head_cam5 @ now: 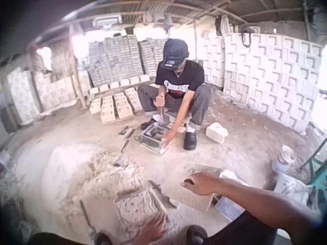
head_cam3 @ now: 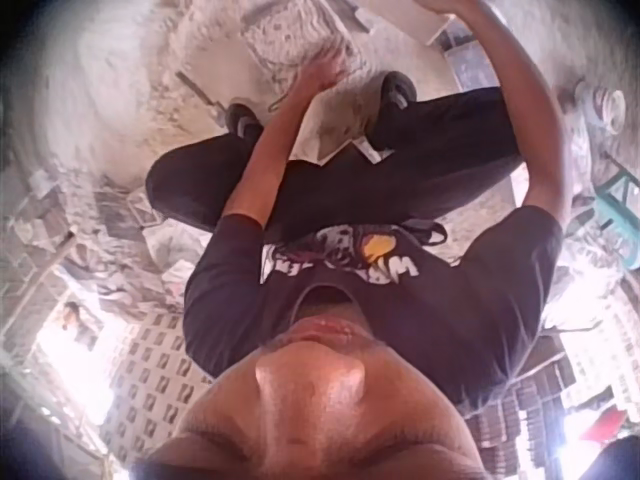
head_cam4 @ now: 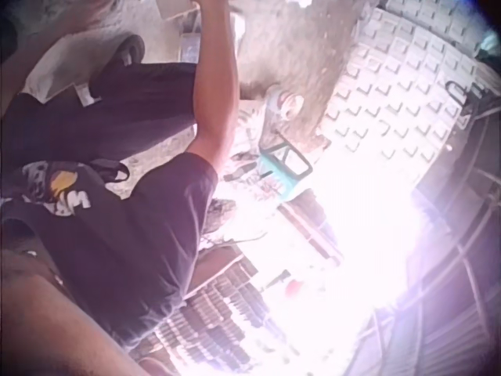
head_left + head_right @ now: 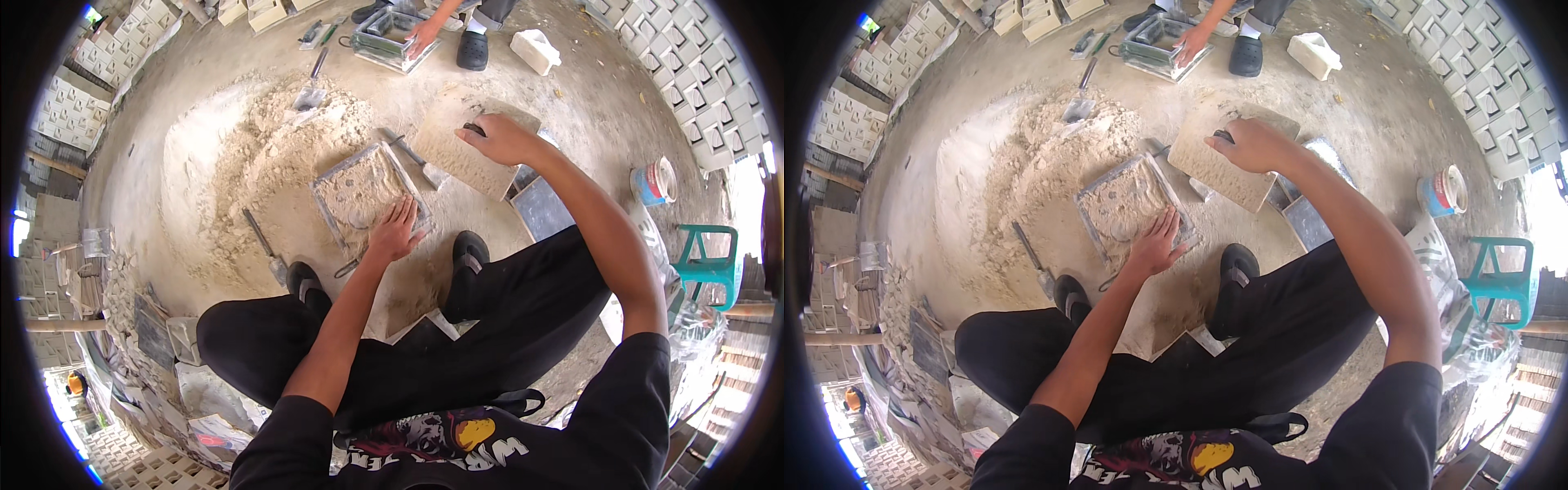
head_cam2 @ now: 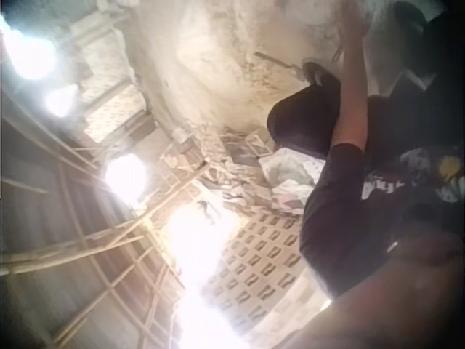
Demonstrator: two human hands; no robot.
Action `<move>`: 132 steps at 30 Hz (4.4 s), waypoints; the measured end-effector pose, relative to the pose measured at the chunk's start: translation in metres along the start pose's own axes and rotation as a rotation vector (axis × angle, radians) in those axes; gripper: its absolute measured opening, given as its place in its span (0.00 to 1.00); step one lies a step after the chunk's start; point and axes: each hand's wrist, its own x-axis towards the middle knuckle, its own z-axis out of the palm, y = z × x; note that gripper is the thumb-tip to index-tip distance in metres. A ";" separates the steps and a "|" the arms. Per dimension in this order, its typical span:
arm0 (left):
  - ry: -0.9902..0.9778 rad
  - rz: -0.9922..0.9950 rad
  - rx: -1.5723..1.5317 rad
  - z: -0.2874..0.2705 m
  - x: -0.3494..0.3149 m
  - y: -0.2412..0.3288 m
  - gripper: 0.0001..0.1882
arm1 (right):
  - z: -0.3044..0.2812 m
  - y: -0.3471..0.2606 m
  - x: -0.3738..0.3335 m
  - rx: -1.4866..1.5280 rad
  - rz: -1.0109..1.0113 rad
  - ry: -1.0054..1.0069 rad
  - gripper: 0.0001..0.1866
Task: The person fills a metal mold with a cement mixture using a hand trowel and levels the surface. They then use a cylindrical metal tool to compress the mixture into circular holes in the mold while working on a dirt floor.
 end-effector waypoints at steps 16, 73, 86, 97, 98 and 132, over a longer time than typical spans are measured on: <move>0.067 -0.171 -0.087 0.014 0.008 0.024 0.39 | 0.010 0.006 -0.022 0.031 0.039 -0.021 0.31; 0.088 -0.301 0.001 0.004 -0.065 0.021 0.35 | 0.028 0.000 -0.022 -0.003 0.129 -0.199 0.31; 0.097 -0.244 -0.174 0.019 -0.039 0.047 0.36 | 0.033 -0.031 -0.007 -0.029 0.047 -0.199 0.30; -0.019 -0.412 0.033 -0.015 -0.086 -0.031 0.36 | 0.033 -0.053 0.009 -0.078 0.010 -0.231 0.30; -0.037 -0.454 0.088 -0.016 -0.093 -0.038 0.38 | 0.033 -0.055 0.011 -0.092 -0.027 -0.198 0.30; 0.223 -0.544 0.035 -0.014 -0.005 -0.119 0.36 | 0.040 -0.054 0.051 -0.015 0.004 -0.226 0.28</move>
